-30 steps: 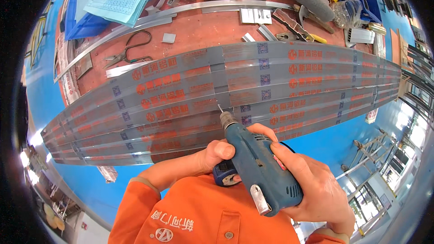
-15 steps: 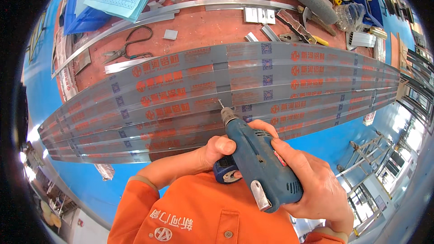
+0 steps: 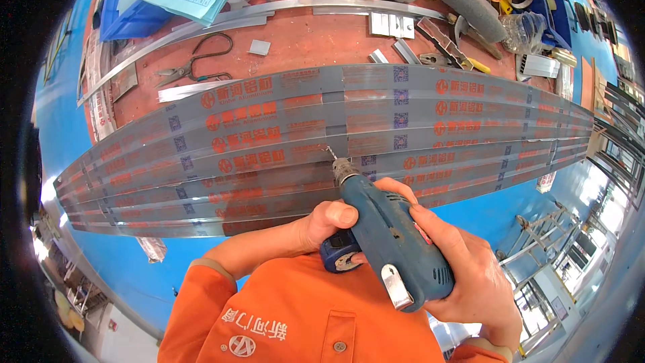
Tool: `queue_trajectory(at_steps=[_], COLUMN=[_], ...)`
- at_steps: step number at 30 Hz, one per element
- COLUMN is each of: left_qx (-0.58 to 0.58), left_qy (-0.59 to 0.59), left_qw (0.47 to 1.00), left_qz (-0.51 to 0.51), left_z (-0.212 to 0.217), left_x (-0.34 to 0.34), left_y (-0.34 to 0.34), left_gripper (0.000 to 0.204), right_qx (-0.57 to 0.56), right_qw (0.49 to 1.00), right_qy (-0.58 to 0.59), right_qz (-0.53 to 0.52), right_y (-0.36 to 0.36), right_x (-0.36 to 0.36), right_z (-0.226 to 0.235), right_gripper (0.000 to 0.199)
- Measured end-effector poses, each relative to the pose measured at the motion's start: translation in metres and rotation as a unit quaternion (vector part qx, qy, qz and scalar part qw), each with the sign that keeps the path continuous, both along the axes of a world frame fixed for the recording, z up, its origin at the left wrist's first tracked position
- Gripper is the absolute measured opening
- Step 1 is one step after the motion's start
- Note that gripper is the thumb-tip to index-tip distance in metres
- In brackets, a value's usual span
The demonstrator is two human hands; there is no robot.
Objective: The person drills into metal profiles using an electric drill, measures along the profiles with a tape measure, and then drills additional holes into them.
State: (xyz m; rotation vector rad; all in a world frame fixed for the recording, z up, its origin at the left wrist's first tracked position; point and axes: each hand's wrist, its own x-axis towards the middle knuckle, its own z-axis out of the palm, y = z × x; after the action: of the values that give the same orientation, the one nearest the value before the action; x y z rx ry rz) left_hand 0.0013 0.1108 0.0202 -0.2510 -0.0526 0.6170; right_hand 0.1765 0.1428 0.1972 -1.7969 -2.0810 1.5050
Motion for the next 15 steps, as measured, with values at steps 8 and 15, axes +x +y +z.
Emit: queue_trajectory(at_steps=[8, 15], left_qx=[0.001, 0.006], left_qy=[0.006, 0.015], left_qw=[1.000, 1.000], left_qz=[0.003, 0.006], left_z=[-0.0021, -0.0030], left_x=[0.0004, -0.0003], left_y=[-0.0022, -0.0007], left_gripper=[0.065, 0.064], right_qx=[0.000, -0.007], right_qw=[1.000, 0.999], right_qy=[-0.001, -0.009], right_qz=[-0.010, -0.030], right_y=[-0.0022, -0.0028], right_x=[-0.0003, -0.0017], right_z=[-0.0028, -0.0036], right_gripper=[0.085, 0.078])
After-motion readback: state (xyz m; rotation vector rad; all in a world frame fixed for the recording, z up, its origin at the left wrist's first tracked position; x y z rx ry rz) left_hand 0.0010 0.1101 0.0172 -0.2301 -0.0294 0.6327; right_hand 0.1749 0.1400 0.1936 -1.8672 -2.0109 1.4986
